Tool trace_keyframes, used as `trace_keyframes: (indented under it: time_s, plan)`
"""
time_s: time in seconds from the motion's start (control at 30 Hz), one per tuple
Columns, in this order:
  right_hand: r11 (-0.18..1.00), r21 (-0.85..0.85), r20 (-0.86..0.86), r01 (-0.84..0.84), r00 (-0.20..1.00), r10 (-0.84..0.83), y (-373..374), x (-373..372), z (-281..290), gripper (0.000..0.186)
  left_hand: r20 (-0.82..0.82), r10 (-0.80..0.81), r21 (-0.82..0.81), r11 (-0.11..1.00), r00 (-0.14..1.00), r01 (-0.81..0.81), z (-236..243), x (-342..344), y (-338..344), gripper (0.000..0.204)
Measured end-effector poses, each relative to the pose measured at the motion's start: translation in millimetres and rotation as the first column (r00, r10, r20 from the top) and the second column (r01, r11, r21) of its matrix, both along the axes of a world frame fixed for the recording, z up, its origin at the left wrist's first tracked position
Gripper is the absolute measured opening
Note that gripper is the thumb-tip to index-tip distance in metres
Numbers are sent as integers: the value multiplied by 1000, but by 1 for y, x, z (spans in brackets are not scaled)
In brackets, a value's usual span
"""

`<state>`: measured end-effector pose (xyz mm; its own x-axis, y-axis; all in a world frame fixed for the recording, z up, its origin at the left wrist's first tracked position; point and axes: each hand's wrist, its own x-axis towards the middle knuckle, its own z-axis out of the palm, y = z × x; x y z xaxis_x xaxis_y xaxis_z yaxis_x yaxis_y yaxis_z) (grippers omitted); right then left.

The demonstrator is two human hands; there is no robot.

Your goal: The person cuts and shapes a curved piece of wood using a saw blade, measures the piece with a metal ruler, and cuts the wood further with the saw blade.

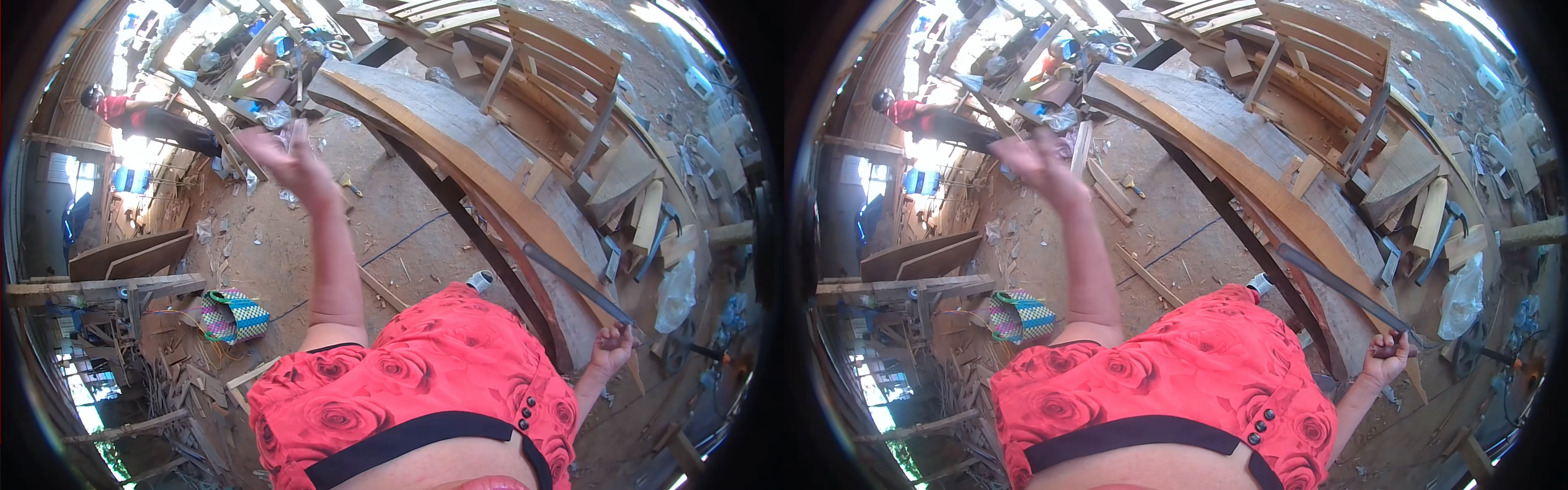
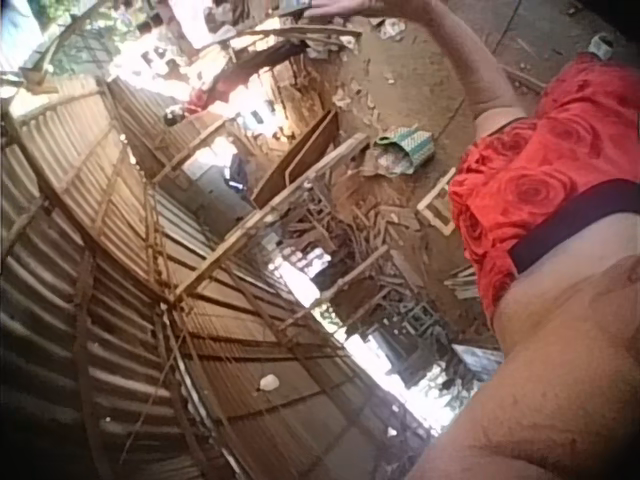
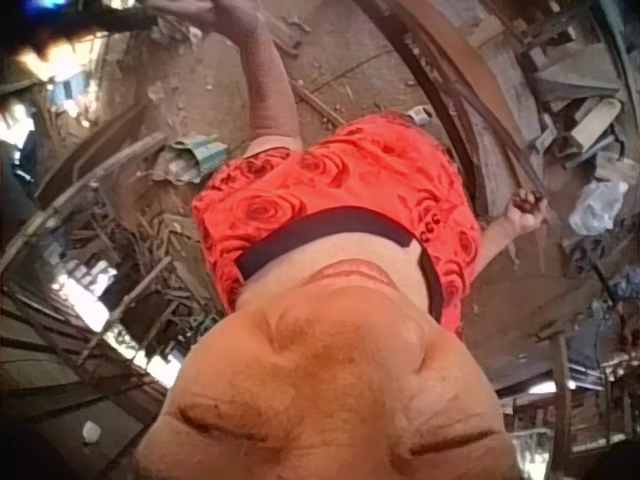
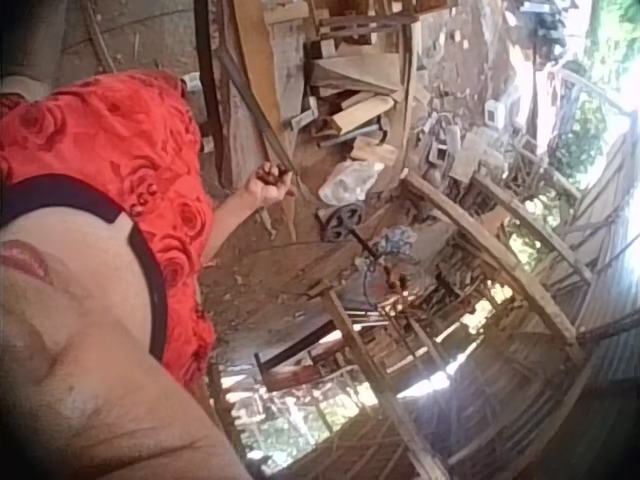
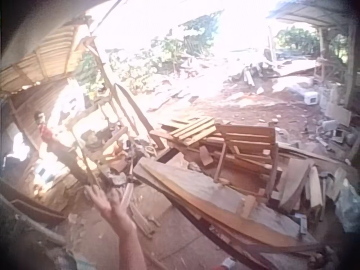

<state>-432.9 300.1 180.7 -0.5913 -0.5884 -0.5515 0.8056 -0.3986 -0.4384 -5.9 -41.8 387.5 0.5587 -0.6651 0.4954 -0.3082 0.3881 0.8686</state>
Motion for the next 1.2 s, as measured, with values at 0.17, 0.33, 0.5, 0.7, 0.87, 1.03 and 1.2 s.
trace_keyframes:
  time_s: [0.17,0.33,0.5,0.7,0.87,1.03,1.2]
  plan:
    - [999,51,-80,-2,997,6,4,-1,-3,14,-644,-348,78,856,682,510,-7,73,-39,60]
    - [999,0,5,-45,999,45,-11,6,-3,12,-672,-526,232,518,521,823,-87,-25,4,25]
    - [995,22,-35,-94,995,94,-33,22,11,12,-804,-396,438,108,443,892,-143,-83,69,32]
    - [990,18,10,-140,990,140,-38,34,4,11,-844,-427,414,-133,325,900,-158,-102,101,22]
    - [989,54,40,-140,990,138,-33,34,-5,11,-845,-422,418,-133,330,899,-167,-99,103,19]
    - [990,77,51,-120,992,116,-25,26,-17,10,-881,-413,308,-133,230,942,-161,-92,105,19]
    - [983,167,16,-71,997,70,-29,30,-13,9,-882,-454,224,-176,123,959,-167,-86,104,21]
